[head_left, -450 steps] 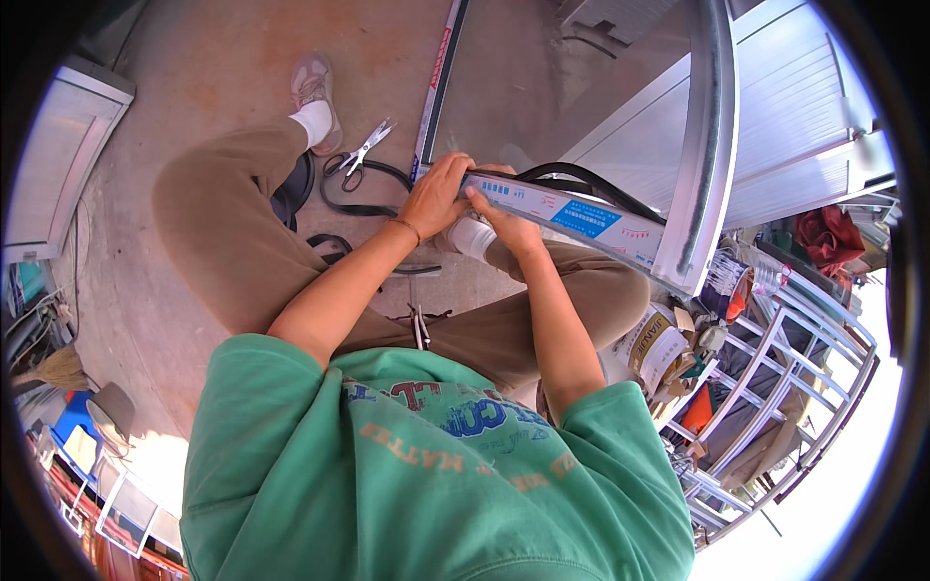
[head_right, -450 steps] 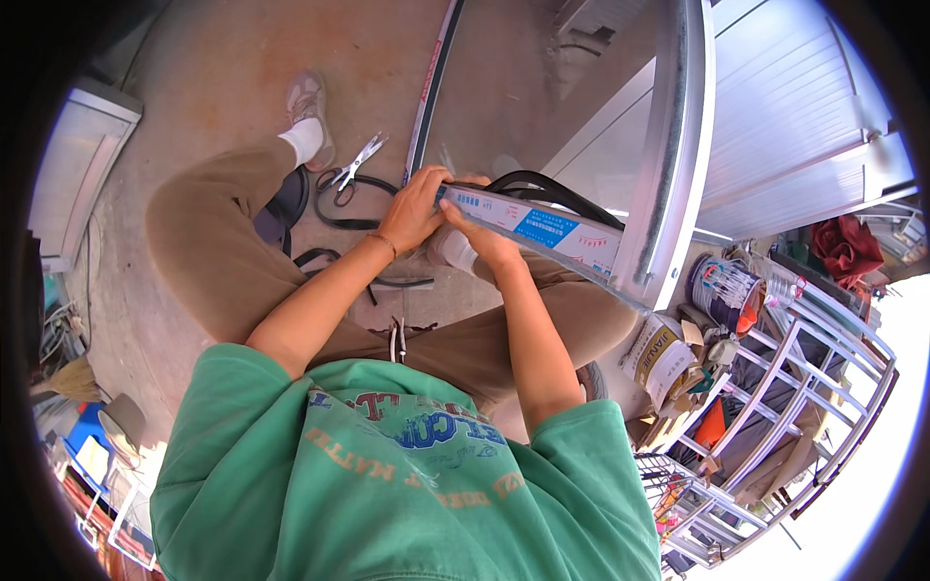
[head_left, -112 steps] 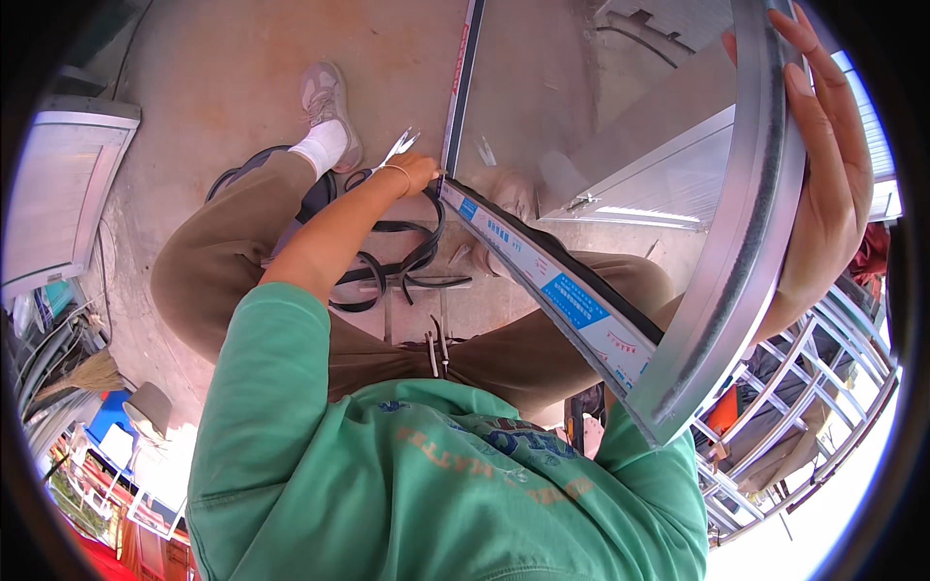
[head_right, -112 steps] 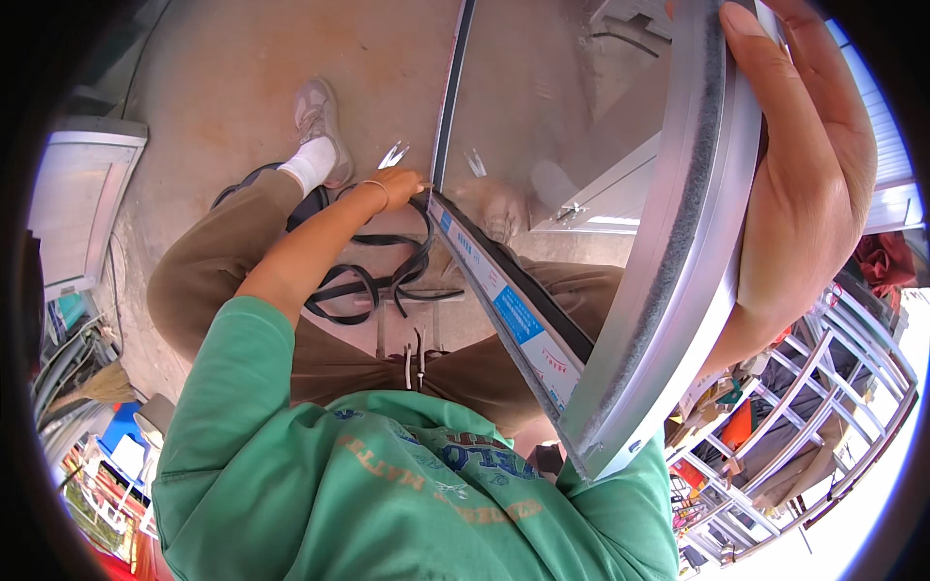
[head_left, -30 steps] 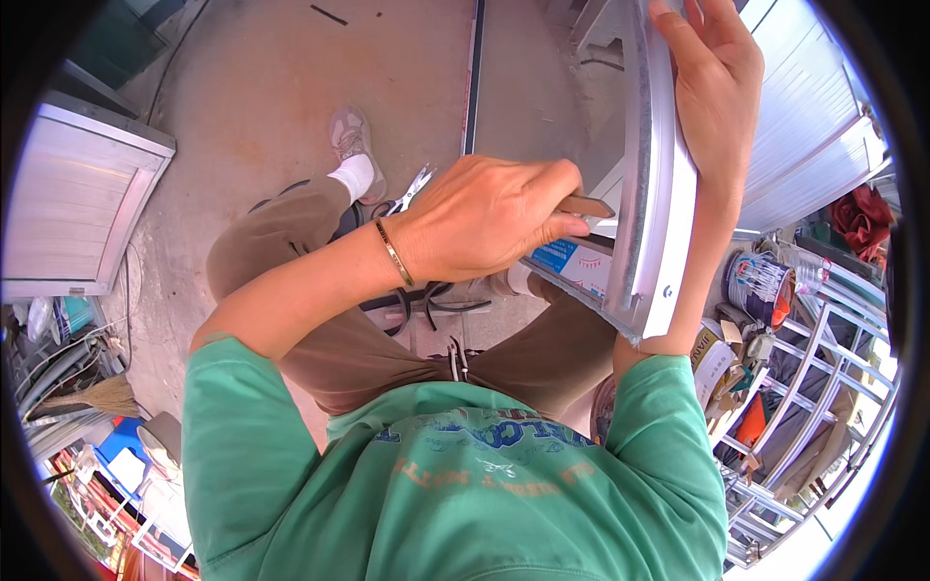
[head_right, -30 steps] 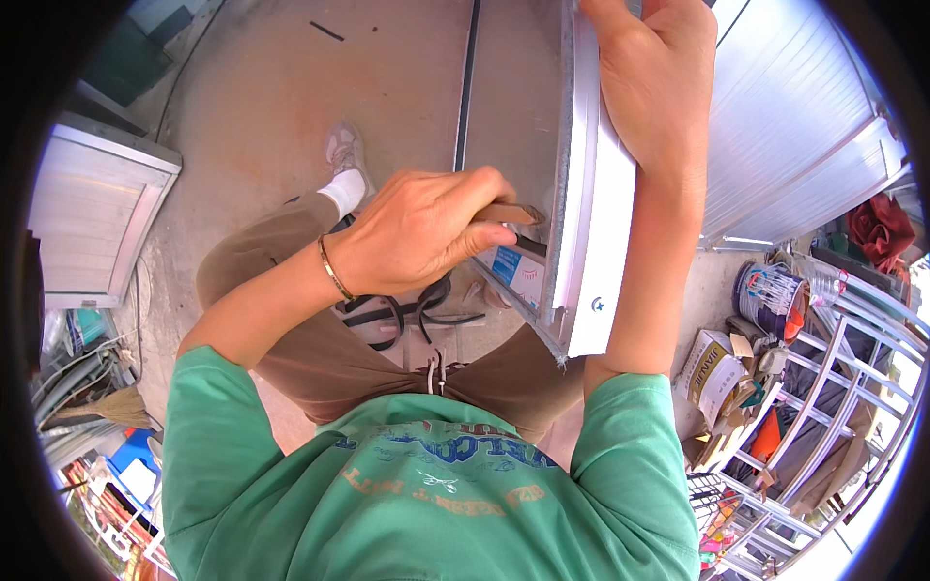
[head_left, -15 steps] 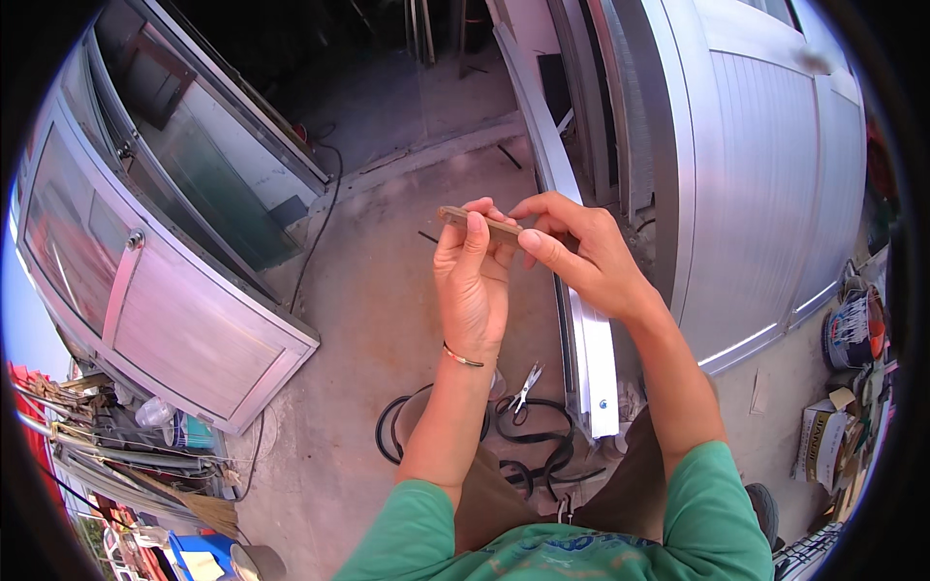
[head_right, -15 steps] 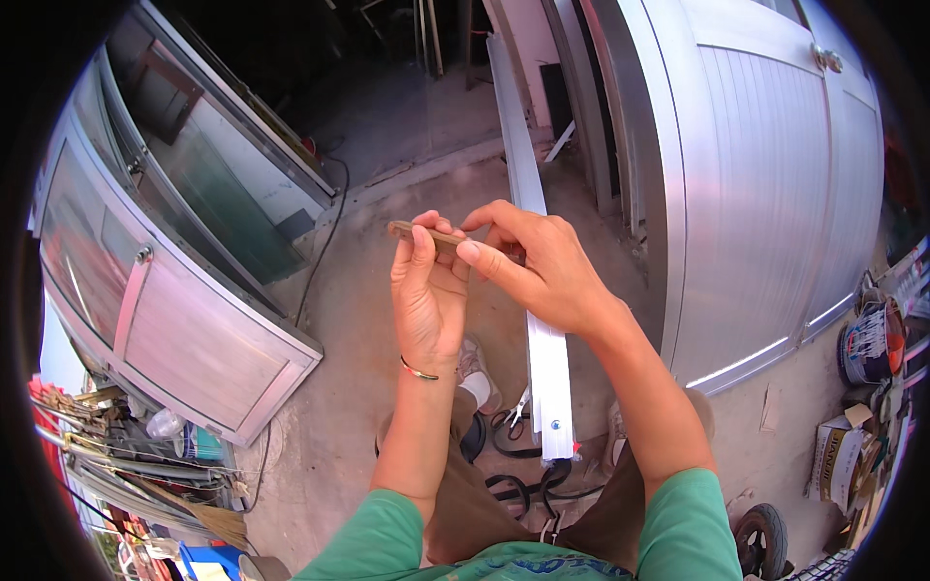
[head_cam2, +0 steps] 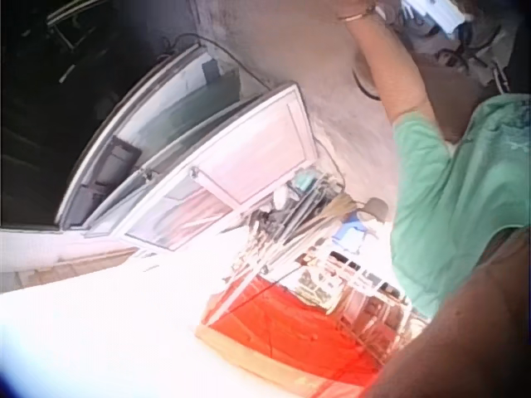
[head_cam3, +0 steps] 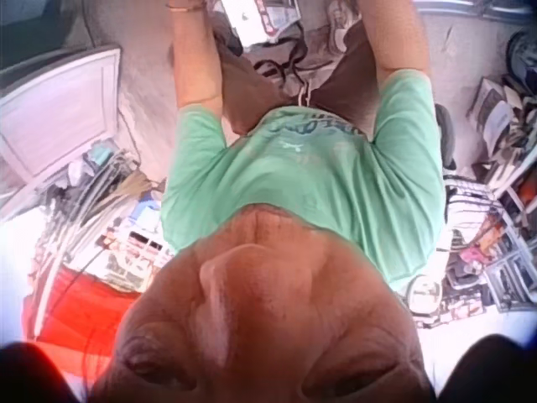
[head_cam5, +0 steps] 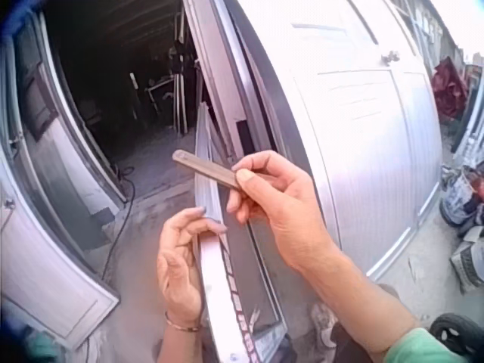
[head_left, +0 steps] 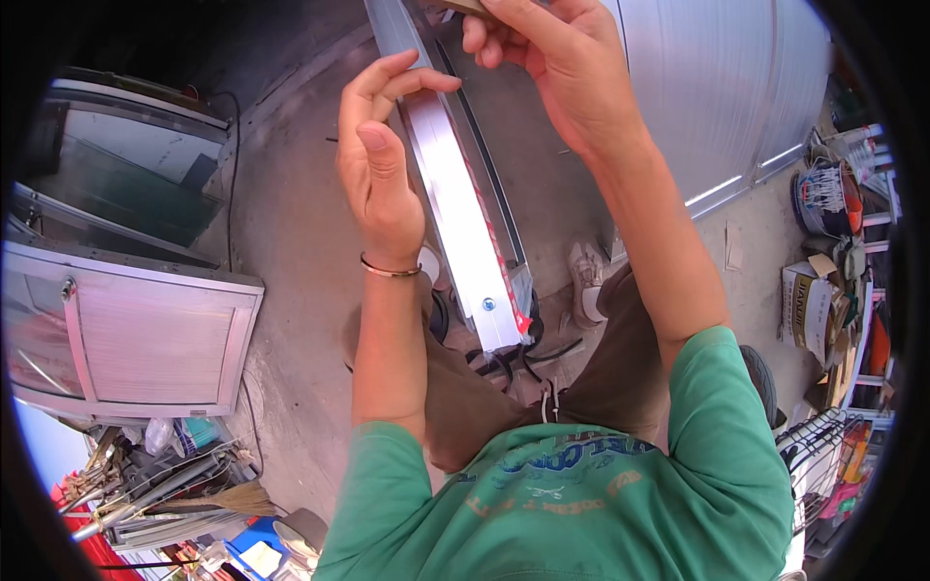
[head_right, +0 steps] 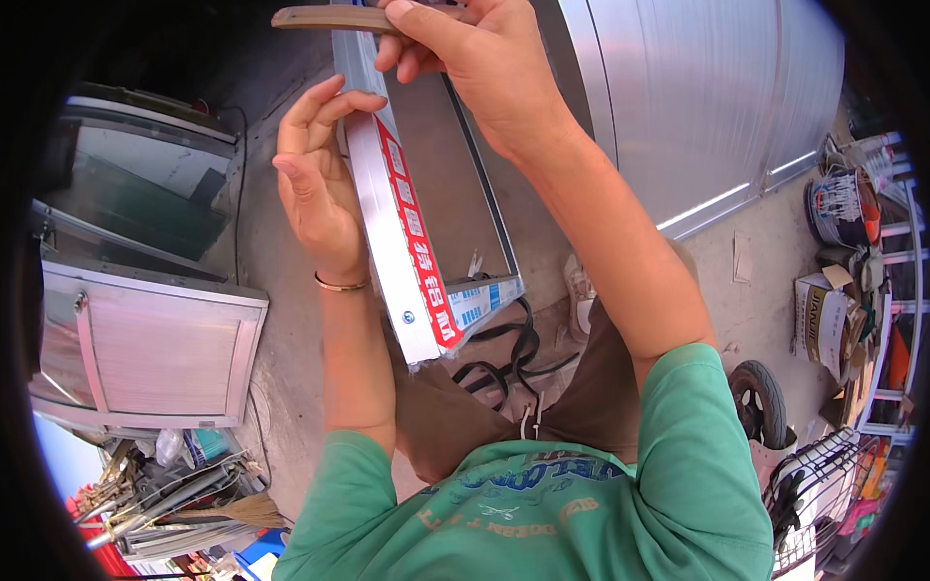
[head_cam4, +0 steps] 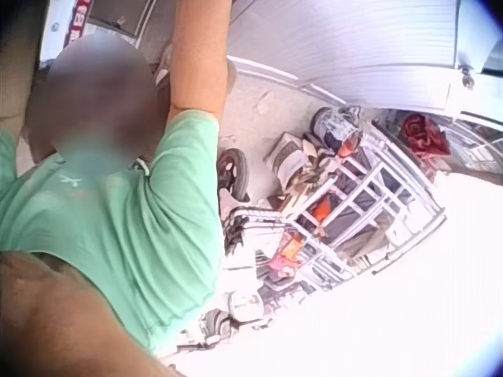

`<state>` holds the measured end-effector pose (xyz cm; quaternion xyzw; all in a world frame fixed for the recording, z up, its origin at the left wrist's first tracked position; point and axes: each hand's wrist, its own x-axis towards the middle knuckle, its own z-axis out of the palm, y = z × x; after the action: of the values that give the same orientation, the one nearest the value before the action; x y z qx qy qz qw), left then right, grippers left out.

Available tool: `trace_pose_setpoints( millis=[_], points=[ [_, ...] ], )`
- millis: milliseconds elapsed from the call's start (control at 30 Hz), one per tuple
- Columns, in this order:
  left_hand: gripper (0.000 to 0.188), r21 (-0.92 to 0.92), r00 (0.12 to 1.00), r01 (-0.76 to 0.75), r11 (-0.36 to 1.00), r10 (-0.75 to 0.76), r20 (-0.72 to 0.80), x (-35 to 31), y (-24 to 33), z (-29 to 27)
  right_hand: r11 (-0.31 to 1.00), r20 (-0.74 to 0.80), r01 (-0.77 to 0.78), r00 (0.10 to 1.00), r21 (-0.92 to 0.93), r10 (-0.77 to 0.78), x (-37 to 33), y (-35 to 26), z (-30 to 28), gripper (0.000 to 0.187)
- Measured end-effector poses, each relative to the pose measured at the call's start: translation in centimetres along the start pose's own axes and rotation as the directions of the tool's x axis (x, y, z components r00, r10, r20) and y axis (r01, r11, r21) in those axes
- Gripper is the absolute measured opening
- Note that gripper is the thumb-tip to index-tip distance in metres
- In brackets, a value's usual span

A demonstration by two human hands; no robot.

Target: The person sits on the floor and installs a black rubber seal into a groove on a long aluminum profile. They use scissors to cut the seal to length and a small metal tool to press the seal into place along the profile's edge.

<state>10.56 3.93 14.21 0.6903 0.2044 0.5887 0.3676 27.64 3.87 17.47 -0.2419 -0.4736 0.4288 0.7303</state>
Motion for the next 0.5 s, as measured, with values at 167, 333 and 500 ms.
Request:
trace_pose_setpoints(
  millis=[167, 333, 500],
  points=[
    [0.099, 0.323, 0.963, -0.133, 0.937, 0.046, 0.265, 0.2, 0.9, -1.2, 0.916, -0.237, -0.257, 0.953, -0.307, 0.188, -1.3, -0.7, -6.3, 0.007],
    [0.106, 0.174, 0.986, -0.119, 0.978, 0.095, 0.138, -0.2, 0.1, -2.9, 0.813, -0.202, -0.223, 0.97, -0.539, 0.132, -8.0, 3.0, -8.8, 0.023],
    [0.104, 0.255, 0.965, -0.161, 0.953, 0.098, 0.242, -0.2, 0.5, -4.0, 0.855, -0.34, -0.478, 0.853, -0.204, 0.396, -15.2, 12.1, -7.0, 0.032]
  ],
)
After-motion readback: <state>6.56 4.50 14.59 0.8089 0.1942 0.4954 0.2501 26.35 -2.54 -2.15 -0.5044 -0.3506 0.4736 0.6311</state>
